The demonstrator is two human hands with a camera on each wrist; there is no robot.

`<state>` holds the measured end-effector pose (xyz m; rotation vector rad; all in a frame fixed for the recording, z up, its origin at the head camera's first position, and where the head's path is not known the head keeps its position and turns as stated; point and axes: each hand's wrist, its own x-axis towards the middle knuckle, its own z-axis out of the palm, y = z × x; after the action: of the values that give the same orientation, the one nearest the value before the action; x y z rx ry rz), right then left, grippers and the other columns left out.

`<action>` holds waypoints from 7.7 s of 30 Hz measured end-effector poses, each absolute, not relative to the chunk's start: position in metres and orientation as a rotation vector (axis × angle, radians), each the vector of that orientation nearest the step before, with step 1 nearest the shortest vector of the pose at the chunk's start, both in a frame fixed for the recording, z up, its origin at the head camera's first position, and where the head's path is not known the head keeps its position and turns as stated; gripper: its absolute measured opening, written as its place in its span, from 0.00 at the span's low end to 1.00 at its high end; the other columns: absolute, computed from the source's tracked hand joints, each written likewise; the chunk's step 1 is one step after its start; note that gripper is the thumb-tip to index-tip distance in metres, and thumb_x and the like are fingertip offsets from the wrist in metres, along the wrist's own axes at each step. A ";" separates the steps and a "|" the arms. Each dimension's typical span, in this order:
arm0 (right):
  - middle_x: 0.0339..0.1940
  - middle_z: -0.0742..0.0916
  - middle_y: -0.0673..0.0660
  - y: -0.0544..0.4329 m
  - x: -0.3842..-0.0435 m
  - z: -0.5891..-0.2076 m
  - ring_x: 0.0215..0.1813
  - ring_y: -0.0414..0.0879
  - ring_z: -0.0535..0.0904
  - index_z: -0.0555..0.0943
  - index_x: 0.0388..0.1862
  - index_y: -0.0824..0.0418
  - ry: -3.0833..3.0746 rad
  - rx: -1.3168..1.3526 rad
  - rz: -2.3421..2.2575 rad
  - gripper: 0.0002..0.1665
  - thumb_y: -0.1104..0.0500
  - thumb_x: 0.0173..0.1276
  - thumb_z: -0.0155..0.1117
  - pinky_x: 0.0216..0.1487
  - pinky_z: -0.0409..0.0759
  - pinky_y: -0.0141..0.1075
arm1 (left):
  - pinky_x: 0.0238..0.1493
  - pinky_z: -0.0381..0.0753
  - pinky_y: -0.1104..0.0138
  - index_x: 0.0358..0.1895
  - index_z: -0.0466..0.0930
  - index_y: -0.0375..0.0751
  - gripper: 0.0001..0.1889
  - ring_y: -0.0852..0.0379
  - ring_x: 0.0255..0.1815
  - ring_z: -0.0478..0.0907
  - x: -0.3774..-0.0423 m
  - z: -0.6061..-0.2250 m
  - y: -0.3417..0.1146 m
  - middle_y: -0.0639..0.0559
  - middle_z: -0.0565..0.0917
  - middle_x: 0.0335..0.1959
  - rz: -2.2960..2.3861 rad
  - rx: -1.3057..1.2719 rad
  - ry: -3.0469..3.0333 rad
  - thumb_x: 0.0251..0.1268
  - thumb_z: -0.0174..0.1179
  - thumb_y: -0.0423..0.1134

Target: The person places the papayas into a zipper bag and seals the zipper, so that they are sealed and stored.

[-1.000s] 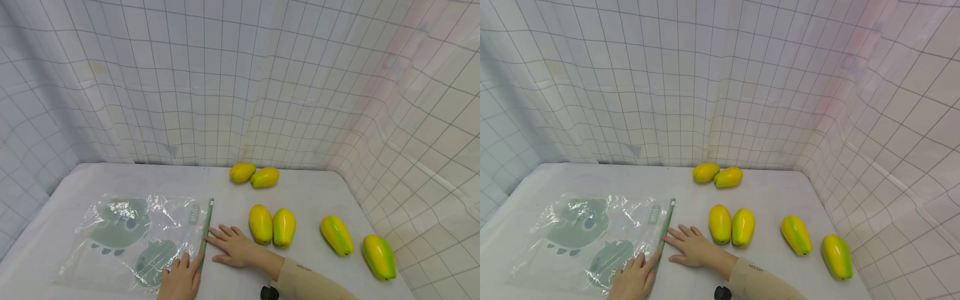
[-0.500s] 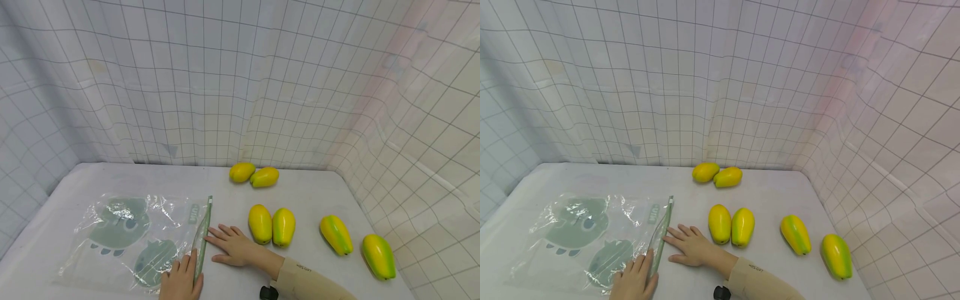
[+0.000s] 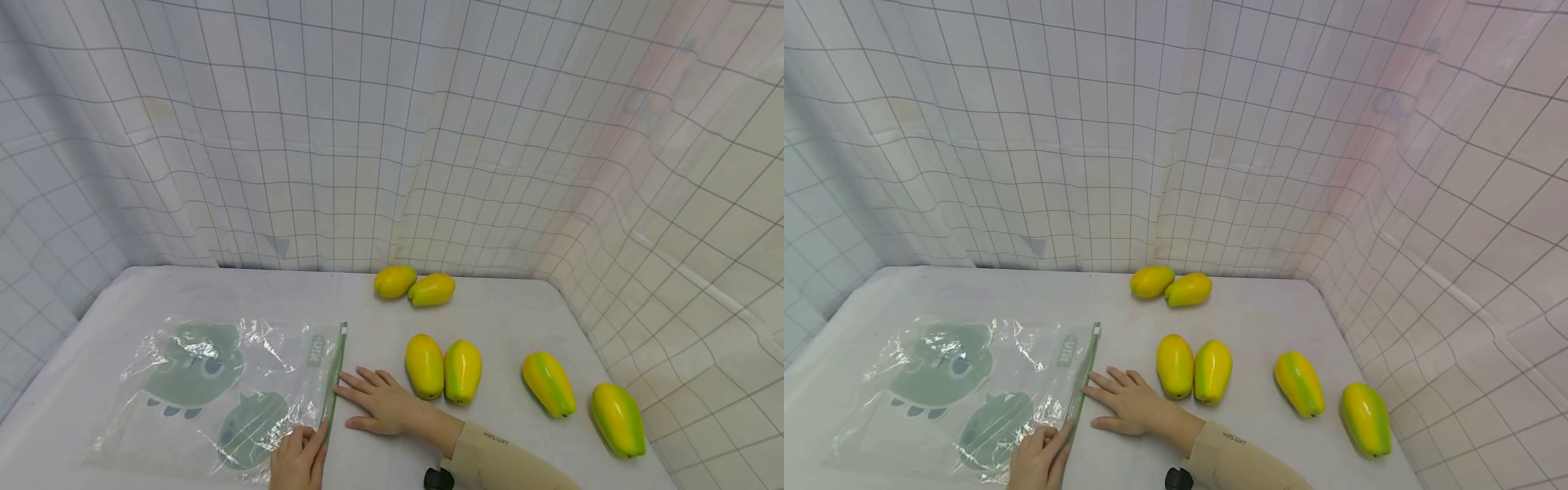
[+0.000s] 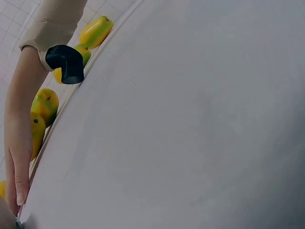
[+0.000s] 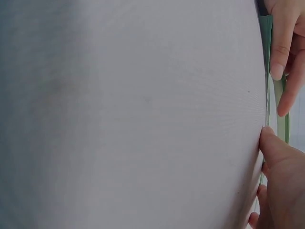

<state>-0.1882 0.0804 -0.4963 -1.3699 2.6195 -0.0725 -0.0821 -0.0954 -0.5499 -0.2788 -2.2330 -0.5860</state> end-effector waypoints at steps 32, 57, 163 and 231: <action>0.74 0.51 0.50 0.081 -0.192 -0.493 0.73 0.48 0.46 0.49 0.73 0.42 2.626 -1.319 -0.134 0.39 0.32 0.65 0.38 0.66 0.54 0.50 | 0.23 0.63 0.58 0.51 0.73 0.25 0.30 0.50 0.28 0.68 -0.086 -0.544 -0.105 0.41 0.71 0.36 -0.668 -0.200 -2.258 0.35 0.58 0.32; 0.74 0.50 0.49 0.078 -0.198 -0.491 0.74 0.48 0.45 0.50 0.72 0.39 2.637 -1.189 -0.155 0.44 0.28 0.60 0.43 0.67 0.50 0.53 | 0.29 0.66 0.53 0.59 0.69 0.35 0.39 0.44 0.35 0.70 -0.092 -0.533 -0.108 0.41 0.73 0.44 -0.698 -0.064 -2.326 0.31 0.69 0.25; 0.63 0.64 0.71 0.191 -0.159 -0.478 0.62 0.66 0.60 0.58 0.65 0.66 3.169 -0.020 -1.348 0.50 0.58 0.47 0.73 0.57 0.59 0.62 | 0.48 0.60 0.43 0.68 0.52 0.30 0.55 0.33 0.53 0.62 -0.145 -0.534 -0.119 0.29 0.64 0.53 -0.820 -0.179 -2.335 0.27 0.72 0.24; 0.61 0.70 0.57 0.195 -0.181 -0.463 0.53 0.48 0.67 0.63 0.66 0.57 2.682 0.245 -2.011 0.40 0.62 0.55 0.68 0.48 0.69 0.26 | 0.47 0.60 0.45 0.67 0.54 0.30 0.53 0.36 0.53 0.62 -0.144 -0.536 -0.119 0.31 0.64 0.55 -0.822 -0.182 -2.325 0.27 0.72 0.24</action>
<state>-0.1807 0.1953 -0.4630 0.2453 2.6818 -2.0106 -0.1441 -0.1194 -0.5360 -0.1824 -2.3248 -0.8217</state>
